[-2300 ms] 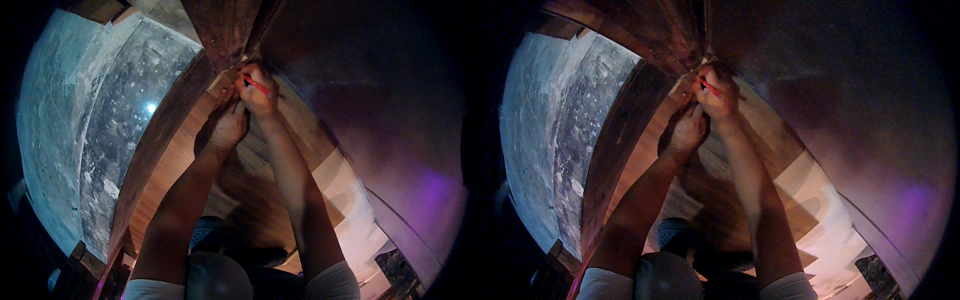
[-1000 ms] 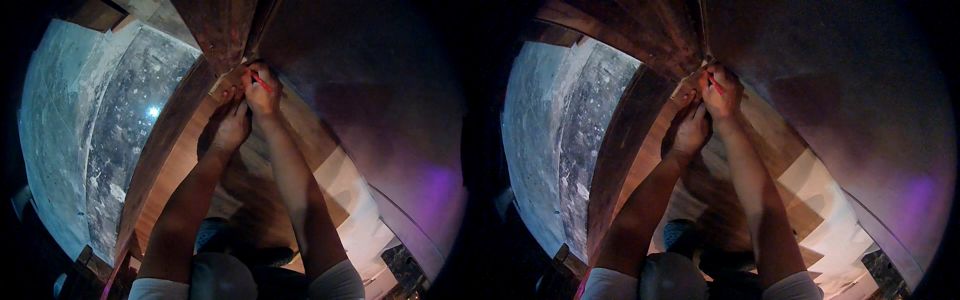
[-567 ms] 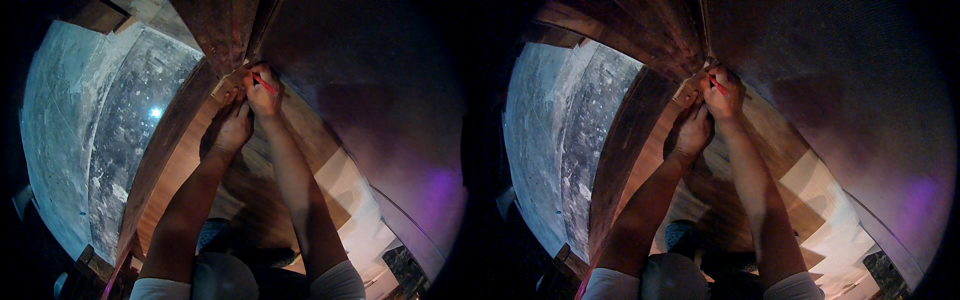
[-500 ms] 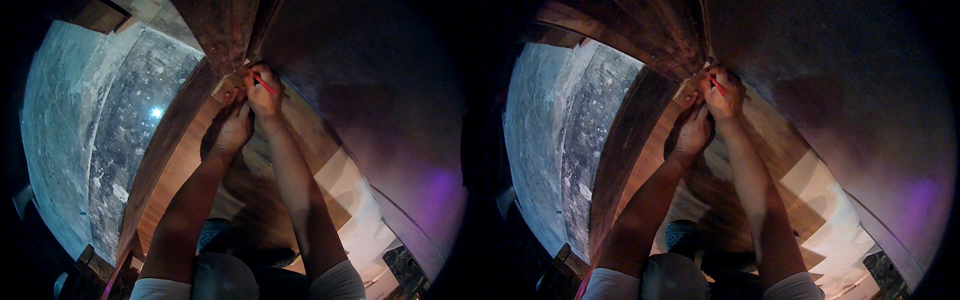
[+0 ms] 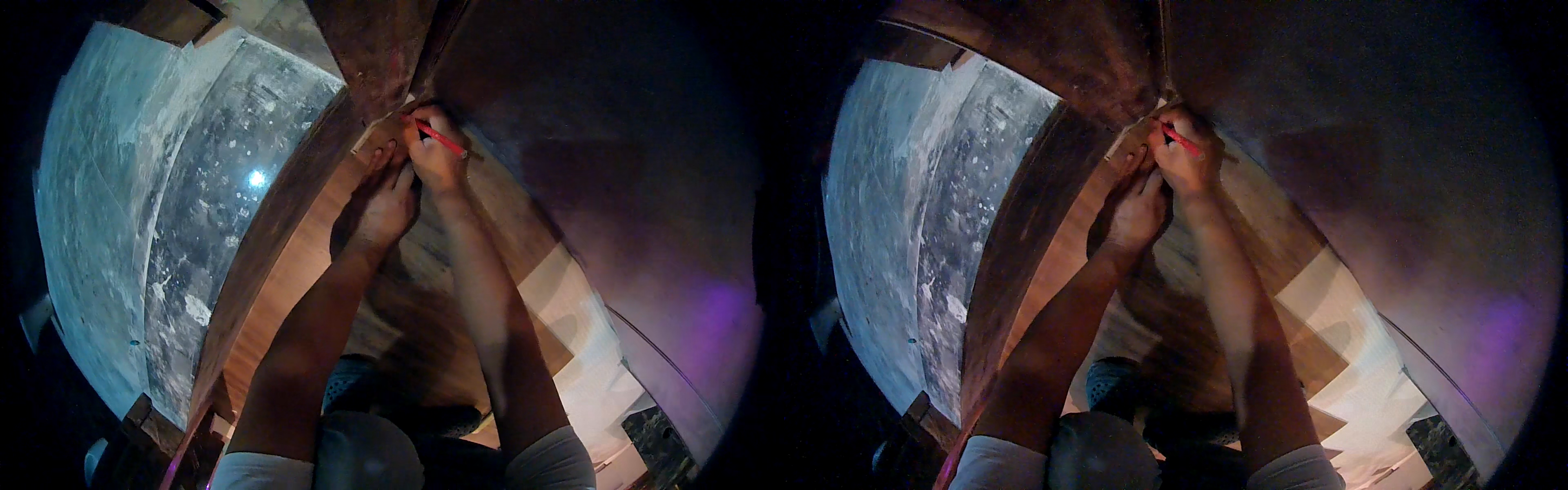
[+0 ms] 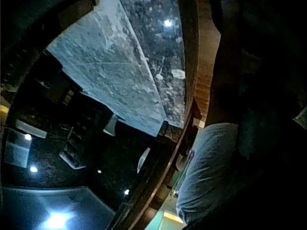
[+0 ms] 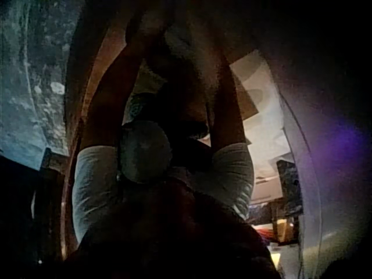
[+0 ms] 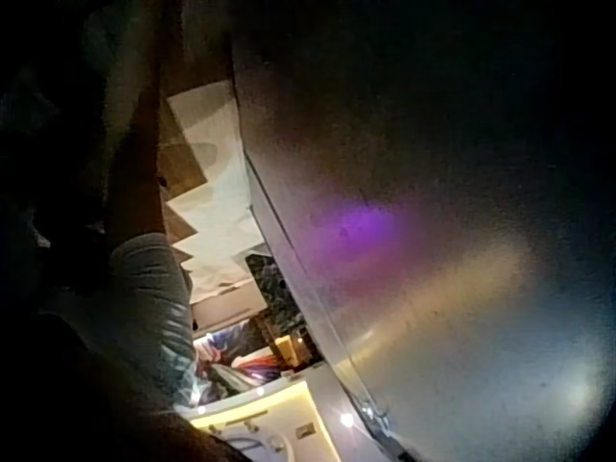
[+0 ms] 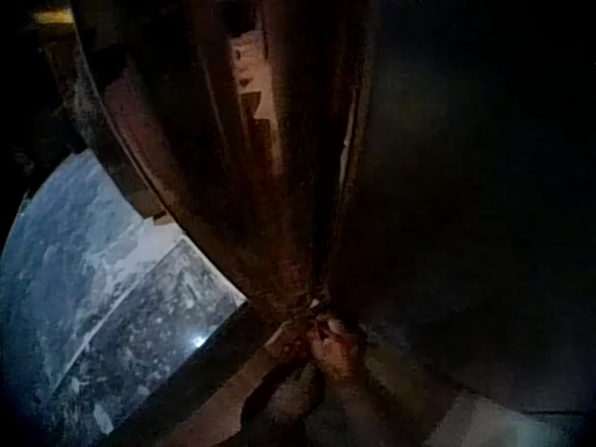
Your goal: The person marks a laminate flooring plank with a pencil, cuts it using a table saw, and then positions and fits the cut piece into place on the floor by a doorway.
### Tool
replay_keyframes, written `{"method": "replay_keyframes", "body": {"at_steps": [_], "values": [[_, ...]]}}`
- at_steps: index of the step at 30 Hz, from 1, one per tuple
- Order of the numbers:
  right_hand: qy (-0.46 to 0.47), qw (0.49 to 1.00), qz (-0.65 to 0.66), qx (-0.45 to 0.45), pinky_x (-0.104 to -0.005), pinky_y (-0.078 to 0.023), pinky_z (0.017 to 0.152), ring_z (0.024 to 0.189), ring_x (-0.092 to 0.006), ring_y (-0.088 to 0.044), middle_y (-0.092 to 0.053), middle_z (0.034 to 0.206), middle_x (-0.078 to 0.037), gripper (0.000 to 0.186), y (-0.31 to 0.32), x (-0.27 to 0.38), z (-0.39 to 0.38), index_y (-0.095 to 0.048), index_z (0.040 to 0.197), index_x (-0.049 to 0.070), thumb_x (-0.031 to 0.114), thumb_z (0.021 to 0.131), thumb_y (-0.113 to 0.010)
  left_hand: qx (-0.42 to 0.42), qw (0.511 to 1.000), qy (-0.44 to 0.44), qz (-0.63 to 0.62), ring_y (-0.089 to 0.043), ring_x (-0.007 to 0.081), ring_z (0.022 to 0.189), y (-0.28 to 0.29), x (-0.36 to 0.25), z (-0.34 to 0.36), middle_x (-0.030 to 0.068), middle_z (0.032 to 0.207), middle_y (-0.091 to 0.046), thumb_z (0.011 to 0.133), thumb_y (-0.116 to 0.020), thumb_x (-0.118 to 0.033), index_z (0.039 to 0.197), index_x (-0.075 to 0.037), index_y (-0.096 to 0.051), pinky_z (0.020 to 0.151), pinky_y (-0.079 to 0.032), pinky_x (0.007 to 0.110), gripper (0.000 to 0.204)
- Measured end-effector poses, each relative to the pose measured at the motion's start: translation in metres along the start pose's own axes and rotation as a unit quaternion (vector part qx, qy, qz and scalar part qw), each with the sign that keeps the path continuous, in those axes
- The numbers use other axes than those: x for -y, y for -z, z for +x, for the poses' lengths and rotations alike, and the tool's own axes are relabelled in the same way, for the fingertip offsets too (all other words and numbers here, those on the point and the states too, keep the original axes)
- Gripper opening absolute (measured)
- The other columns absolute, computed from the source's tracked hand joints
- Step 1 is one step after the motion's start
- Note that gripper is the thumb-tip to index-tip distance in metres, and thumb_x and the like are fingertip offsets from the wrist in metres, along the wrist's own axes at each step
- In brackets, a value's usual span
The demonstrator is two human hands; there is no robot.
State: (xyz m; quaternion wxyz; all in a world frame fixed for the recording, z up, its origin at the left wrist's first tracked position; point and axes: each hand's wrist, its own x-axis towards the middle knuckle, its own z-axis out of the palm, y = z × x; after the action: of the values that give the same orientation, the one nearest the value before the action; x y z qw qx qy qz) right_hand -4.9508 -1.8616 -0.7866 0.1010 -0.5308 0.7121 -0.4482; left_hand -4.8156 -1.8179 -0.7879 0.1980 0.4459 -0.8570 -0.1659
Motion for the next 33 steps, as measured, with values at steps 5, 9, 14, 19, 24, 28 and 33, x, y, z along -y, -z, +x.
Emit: {"method": "replay_keyframes", "body": {"at_steps": [5,9,14,19,24,28,33], "values": [[0.042,0.999,0.001,-0.028,-0.0465,-0.056,0.068,0.077,-0.0385,-0.068,-0.071,0.083,-0.013,0.015,-0.002,0.001,0.002,-0.066,0.090,0.014,0.025,0.083,-0.074,0.009,0.999,-0.024,0.021,-0.038,0.0338,0.144,-0.003,0.006,0.000,0.0181,0.150,-0.046,0.087,-0.061,-0.019,0.129,-0.005,-0.057,0.123,-0.026,0.044,0.045],[0.004,1.000,-0.019,0.000,-0.0464,-0.055,0.070,0.080,-0.0373,-0.068,-0.070,0.085,-0.013,0.014,0.001,-0.002,-0.001,-0.066,0.089,0.014,0.025,0.084,-0.073,-0.007,1.000,-0.023,0.004,-0.039,0.0350,0.143,-0.001,0.001,0.001,0.0185,0.150,-0.046,0.085,-0.061,-0.018,0.129,-0.005,-0.056,0.123,-0.027,0.046,0.046],[-0.068,0.996,0.043,0.025,-0.0441,-0.054,0.073,0.082,-0.0351,-0.067,-0.070,0.085,-0.013,0.015,0.025,-0.003,-0.015,-0.066,0.089,0.010,0.023,0.087,-0.071,-0.014,0.999,-0.014,-0.049,-0.037,0.0369,0.143,-0.007,0.003,0.000,0.0174,0.151,-0.044,0.086,-0.059,-0.012,0.136,-0.004,-0.053,0.118,-0.032,0.045,0.051],[-0.204,0.966,0.142,-0.068,-0.0337,-0.051,0.086,0.093,-0.0184,-0.064,-0.069,0.098,-0.010,0.020,0.105,0.007,-0.126,-0.066,0.109,0.004,0.013,0.095,-0.055,-0.004,0.998,0.062,-0.017,-0.039,0.0393,0.140,-0.008,0.010,-0.005,0.0181,0.151,-0.044,0.089,-0.059,-0.015,0.144,-0.004,-0.046,0.115,-0.034,0.044,0.058],[-0.374,0.860,0.190,-0.290,-0.0255,-0.049,0.075,0.088,-0.0133,-0.065,-0.071,0.098,-0.008,0.031,0.199,-0.052,-0.208,-0.065,0.121,0.000,0.011,0.094,-0.054,-0.106,0.989,0.080,0.069,-0.044,0.0365,0.134,0.002,-0.001,0.006,0.0144,0.152,-0.043,0.085,-0.059,-0.017,0.145,-0.006,-0.045,0.111,-0.034,0.049,0.063],[-0.439,0.810,0.187,-0.340,-0.0212,-0.041,0.058,0.077,-0.0080,-0.062,-0.071,0.091,-0.004,0.034,0.223,-0.067,-0.210,-0.066,0.123,0.001,0.016,0.094,-0.059,-0.138,0.985,0.080,0.066,-0.045,0.0364,0.133,-0.010,0.008,0.004,0.0149,0.151,-0.043,0.089,-0.058,-0.019,0.145,-0.005,-0.044,0.111,-0.033,0.050,0.060],[-0.477,0.761,0.265,-0.351,-0.0229,-0.034,0.049,0.058,-0.0073,-0.049,-0.065,0.085,0.001,0.034,0.225,-0.063,-0.183,-0.067,0.123,0.003,0.015,0.092,-0.060,-0.134,0.985,0.083,0.065,-0.045,0.0384,0.131,-0.002,-0.001,0.007,0.0155,0.149,-0.044,0.091,-0.057,-0.021,0.145,-0.005,-0.044,0.111,-0.033,0.051,0.058]]}}
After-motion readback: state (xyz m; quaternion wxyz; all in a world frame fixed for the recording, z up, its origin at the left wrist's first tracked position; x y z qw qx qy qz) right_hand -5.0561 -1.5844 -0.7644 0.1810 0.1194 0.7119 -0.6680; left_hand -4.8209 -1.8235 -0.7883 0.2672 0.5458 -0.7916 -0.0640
